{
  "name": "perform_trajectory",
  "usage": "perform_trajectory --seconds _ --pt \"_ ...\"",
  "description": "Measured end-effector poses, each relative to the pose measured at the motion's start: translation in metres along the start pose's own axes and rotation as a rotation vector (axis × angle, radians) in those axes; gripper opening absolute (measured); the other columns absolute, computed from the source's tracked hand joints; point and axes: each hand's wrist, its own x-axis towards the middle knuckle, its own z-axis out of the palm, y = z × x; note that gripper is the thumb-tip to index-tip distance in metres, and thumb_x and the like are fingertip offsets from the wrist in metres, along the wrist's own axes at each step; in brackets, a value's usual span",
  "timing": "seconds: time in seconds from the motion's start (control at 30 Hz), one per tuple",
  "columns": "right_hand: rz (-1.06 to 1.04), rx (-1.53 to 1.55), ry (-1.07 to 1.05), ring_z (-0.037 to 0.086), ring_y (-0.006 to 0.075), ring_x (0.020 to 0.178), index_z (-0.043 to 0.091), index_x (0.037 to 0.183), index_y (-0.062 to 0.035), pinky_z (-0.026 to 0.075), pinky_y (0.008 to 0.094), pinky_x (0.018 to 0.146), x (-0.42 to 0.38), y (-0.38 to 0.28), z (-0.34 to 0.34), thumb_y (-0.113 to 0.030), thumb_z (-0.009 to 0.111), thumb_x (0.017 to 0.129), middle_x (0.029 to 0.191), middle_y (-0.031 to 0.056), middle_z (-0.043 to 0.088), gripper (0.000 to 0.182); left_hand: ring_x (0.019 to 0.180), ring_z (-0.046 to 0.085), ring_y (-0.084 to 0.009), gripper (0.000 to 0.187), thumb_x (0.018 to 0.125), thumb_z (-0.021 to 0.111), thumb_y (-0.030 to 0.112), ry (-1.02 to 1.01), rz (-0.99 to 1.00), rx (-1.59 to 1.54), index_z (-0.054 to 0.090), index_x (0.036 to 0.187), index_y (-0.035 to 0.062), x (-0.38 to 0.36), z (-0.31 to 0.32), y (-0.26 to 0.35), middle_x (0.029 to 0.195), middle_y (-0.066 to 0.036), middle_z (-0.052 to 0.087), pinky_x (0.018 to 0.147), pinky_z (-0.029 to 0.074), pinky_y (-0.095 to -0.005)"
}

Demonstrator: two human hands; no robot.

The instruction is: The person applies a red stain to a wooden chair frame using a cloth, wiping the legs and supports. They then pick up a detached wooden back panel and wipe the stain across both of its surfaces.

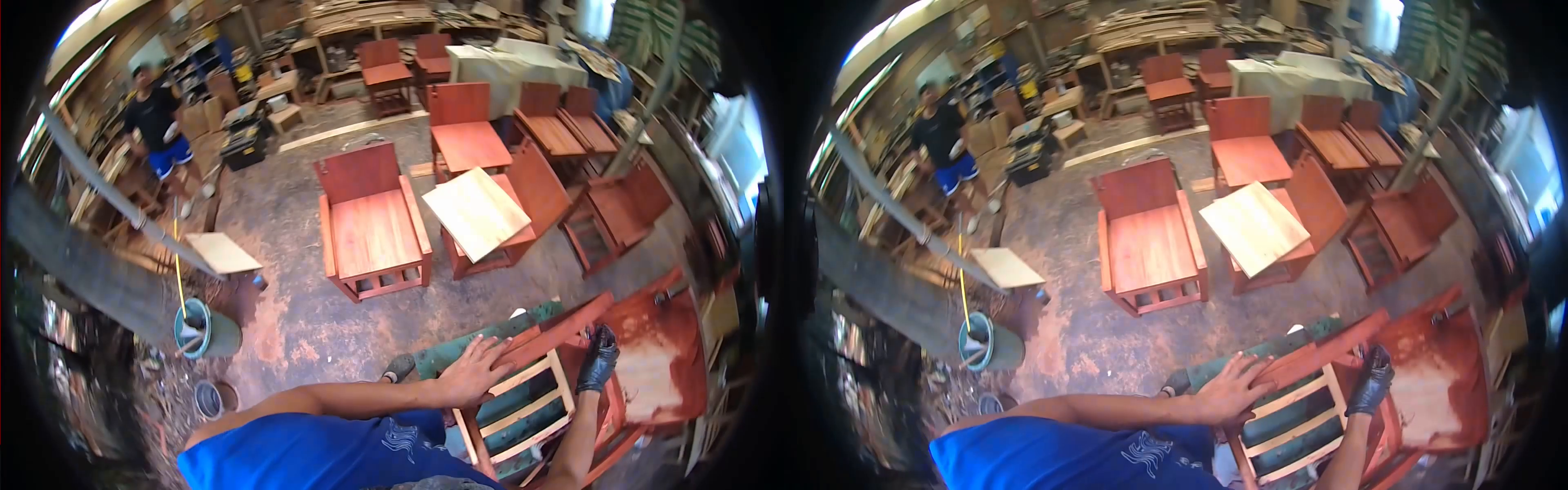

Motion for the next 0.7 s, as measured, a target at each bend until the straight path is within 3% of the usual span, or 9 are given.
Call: perform_trajectory --seconds 0.07,0.13,0.17,0.2,0.27,0.3,0.33,0.47,0.7 --pt "0.016 0.598 0.075 0.066 0.0272 0.086 0.068 0.109 -0.0031 0.054 0.0375 0.078 0.015 0.014 0.034 -0.025 0.052 0.105 0.099 0.0148 0.071 0.027 0.145 0.030 -0.0472 0.081 0.073 0.081 0.029 -0.001 -0.015 -0.008 0.049 0.146 0.0156 -0.002 0.000 0.006 0.163 -0.023 0.025 0.121 0.022 -0.0651" --pt "-0.339 -0.418 0.120 0.067 0.0253 0.090 0.066 0.101 -0.0029 0.054 0.0403 0.078 0.036 0.069 0.055 -0.014 0.063 0.094 0.096 0.0167 0.068 0.014 0.146 0.029 -0.0472 0.082 0.074 0.081 0.031 -0.023 -0.012 0.073 0.048 0.147 0.0155 0.001 0.004 0.003 0.163 -0.023 0.023 0.121 0.022 -0.0644" --pt "-0.304 -0.147 0.167 0.068 0.0308 0.087 0.066 0.103 -0.0024 0.055 0.0415 0.076 0.042 0.084 0.067 -0.014 0.067 0.090 0.095 0.0179 0.069 0.017 0.146 0.028 -0.0467 0.083 0.074 0.082 0.031 -0.035 -0.006 0.049 0.048 0.148 0.0147 -0.001 -0.002 0.005 0.163 -0.023 0.022 0.121 0.022 -0.0643" --pt "-0.338 0.113 0.169 0.068 0.0343 0.085 0.067 0.103 -0.0023 0.056 0.0442 0.074 0.017 0.003 0.033 -0.015 0.069 0.088 0.094 0.0170 0.069 0.019 0.146 0.027 -0.0461 0.083 0.073 0.082 0.032 -0.013 0.004 0.051 0.049 0.147 0.0133 -0.001 0.002 0.003 0.163 -0.024 0.023 0.122 0.021 -0.0634" --pt "-0.542 0.000 0.282 0.065 0.0251 0.080 0.067 0.104 -0.0037 0.054 0.0403 0.072 0.031 0.072 0.027 -0.016 0.065 0.092 0.089 0.0112 0.067 0.017 0.147 0.027 -0.0458 0.085 0.071 0.083 0.032 -0.020 -0.008 0.039 0.049 0.147 0.0130 -0.001 0.001 0.004 0.163 -0.024 0.023 0.122 0.020 -0.0620" --pt "-0.075 0.616 0.122 0.061 0.0185 0.079 0.065 0.111 -0.0025 0.051 0.0329 0.071 0.034 0.109 0.012 -0.020 0.059 0.097 0.090 0.0096 0.064 0.023 0.147 0.027 -0.0458 0.085 0.071 0.083 0.032 -0.003 -0.023 0.046 0.049 0.147 0.0130 0.001 0.001 0.001 0.163 -0.024 0.023 0.122 0.020 -0.0620" --pt "0.002 0.574 0.132 0.061 0.0196 0.079 0.065 0.111 -0.0024 0.050 0.0338 0.072 0.017 0.106 -0.006 -0.020 0.059 0.097 0.090 0.0103 0.065 0.023 0.147 0.027 -0.0456 0.085 0.071 0.083 0.033 0.005 -0.013 0.056 0.049 0.147 0.0127 0.000 0.004 0.000 0.162 -0.024 0.024 0.123 0.019 -0.0614" --pt "-0.291 -0.154 0.462 0.062 0.0242 0.081 0.067 0.111 -0.0022 0.050 0.0377 0.074 -0.008 0.070 -0.052 -0.022 0.058 0.098 0.092 0.0135 0.067 0.025 0.147 0.027 -0.0455 0.084 0.071 0.083 0.031 0.030 0.013 0.070 0.051 0.145 0.0102 -0.002 0.002 0.005 0.161 -0.025 0.027 0.123 0.017 -0.0601" --pt "-0.558 -0.609 0.916 0.062 0.0322 0.085 0.071 0.111 -0.0017 0.050 0.0445 0.079 0.021 0.051 -0.045 -0.024 0.056 0.099 0.096 0.0190 0.070 0.029 0.145 0.030 -0.0456 0.078 0.071 0.083 0.028 0.009 0.001 0.044 0.052 0.141 0.0119 -0.002 -0.005 0.009 0.156 -0.024 0.033 0.122 0.021 -0.0619"
